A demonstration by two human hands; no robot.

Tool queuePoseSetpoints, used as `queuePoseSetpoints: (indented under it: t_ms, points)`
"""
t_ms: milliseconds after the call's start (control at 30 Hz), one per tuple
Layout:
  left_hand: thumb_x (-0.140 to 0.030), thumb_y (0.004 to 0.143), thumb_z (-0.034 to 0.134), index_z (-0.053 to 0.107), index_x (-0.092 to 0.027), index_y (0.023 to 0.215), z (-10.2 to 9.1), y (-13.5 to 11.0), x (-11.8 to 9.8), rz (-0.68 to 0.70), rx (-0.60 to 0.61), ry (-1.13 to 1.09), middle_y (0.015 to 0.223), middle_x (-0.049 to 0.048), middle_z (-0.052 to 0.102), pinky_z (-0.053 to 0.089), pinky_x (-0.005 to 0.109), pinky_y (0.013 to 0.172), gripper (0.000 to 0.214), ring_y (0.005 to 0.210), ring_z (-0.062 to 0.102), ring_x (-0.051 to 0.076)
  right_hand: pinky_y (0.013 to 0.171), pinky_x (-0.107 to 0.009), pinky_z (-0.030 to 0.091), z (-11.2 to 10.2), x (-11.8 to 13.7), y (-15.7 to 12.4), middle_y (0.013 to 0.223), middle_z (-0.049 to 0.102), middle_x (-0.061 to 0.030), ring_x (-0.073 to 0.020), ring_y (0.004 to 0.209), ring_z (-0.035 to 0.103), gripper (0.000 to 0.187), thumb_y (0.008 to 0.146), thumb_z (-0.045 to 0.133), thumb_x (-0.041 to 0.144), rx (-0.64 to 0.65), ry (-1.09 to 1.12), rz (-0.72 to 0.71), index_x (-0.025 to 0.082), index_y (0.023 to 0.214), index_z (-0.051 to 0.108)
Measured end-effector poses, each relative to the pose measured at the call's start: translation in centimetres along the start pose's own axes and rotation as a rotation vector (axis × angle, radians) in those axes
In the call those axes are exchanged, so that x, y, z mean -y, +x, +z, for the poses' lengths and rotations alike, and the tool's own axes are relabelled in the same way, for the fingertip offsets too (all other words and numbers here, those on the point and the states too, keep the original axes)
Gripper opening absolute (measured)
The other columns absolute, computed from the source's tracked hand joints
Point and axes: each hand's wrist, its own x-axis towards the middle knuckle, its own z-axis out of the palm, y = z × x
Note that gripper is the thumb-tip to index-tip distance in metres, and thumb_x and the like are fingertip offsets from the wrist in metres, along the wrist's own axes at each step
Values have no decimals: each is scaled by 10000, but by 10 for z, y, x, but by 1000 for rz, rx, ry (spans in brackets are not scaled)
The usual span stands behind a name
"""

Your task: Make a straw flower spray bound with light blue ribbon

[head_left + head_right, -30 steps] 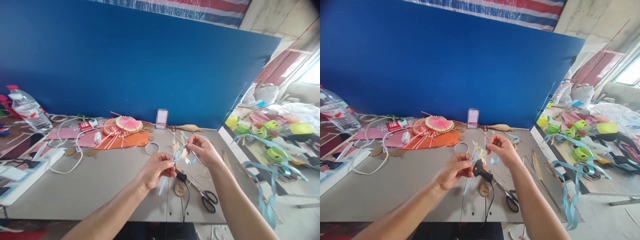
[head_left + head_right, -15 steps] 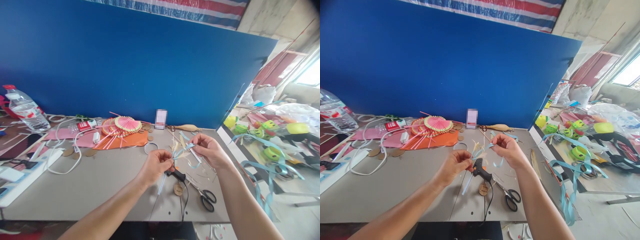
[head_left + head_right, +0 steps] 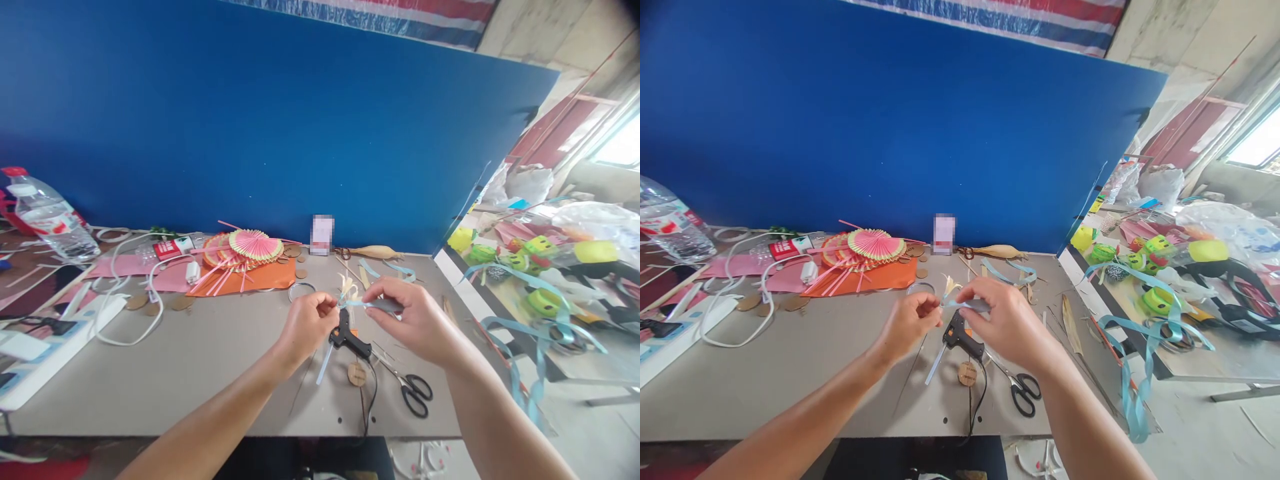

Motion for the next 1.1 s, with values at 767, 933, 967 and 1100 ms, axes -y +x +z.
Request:
queuePoseSetpoints:
  t_ms: [767,933,967,1100]
  points:
    - [-292,645,582,566,-130,690,3,-2,-6,-170,-72,-486,600,-7,559,459,245,559,169,511,534,102,567,-245,374,85,7,-40,710,521,-26,-127,616,479,149,770,432,124,-159,135,-35,193,863,524]
    - [-293,648,583,580,-129,718,1,-4,-6,-104,-96,-418,631,4,590,441,218,553,178,565,545,113,424,-206,289,89,-7,-26,498,391,55,-84,436,355,120,765,491,277,-258,499,317,178,833,497]
    - [-290,651,582,583,-129,728,1,-5,-6,-77,-99,-383,641,9,598,438,216,559,179,578,550,117,420,-204,272,87,-9,-22,493,362,61,-79,436,331,148,758,505,303,-280,540,335,172,827,499]
    - [-283,666,575,602,-128,763,0,-9,-9,17,-126,-227,685,34,631,444,226,603,185,630,566,139,417,-204,231,82,-14,-9,496,275,75,-72,440,266,261,727,548,380,-260,653,351,169,877,515]
